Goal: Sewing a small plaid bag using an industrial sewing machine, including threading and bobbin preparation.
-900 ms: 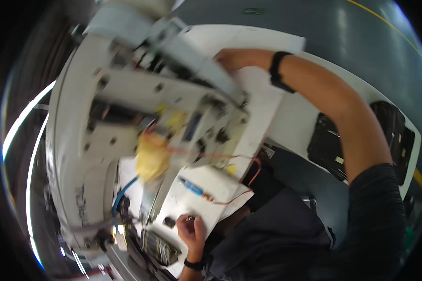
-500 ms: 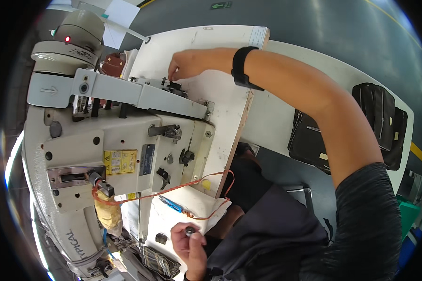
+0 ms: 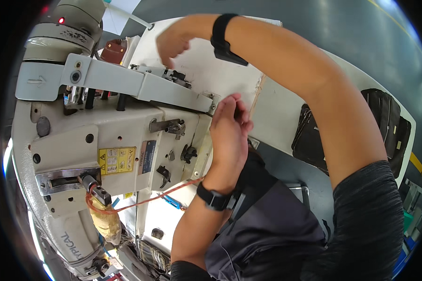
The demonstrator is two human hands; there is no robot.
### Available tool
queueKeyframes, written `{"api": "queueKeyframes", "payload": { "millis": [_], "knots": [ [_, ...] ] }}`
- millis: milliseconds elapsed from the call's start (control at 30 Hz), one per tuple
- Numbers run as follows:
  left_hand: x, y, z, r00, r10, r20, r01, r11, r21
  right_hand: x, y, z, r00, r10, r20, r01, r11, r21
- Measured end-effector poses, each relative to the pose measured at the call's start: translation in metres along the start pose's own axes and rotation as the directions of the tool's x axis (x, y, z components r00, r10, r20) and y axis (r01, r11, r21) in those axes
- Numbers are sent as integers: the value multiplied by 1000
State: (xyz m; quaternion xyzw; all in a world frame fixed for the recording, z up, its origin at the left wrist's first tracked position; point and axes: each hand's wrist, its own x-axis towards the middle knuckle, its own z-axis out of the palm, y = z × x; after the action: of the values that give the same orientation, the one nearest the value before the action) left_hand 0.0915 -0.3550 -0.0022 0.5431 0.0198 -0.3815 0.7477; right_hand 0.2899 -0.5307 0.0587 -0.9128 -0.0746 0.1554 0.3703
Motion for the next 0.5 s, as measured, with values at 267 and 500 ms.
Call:
{"api": "queueKeyframes", "payload": {
  "millis": [267, 500],
  "knots": [
    [76, 4, 25, 919, 320, -232, -286, 943, 168, 25, 28, 27, 997, -80, -18, 79, 996, -36],
    [94, 3, 38, 886, 393, -244, -370, 919, 136, -28, 36, 28, 961, -200, -190, 193, 980, -56]
  ]
}}
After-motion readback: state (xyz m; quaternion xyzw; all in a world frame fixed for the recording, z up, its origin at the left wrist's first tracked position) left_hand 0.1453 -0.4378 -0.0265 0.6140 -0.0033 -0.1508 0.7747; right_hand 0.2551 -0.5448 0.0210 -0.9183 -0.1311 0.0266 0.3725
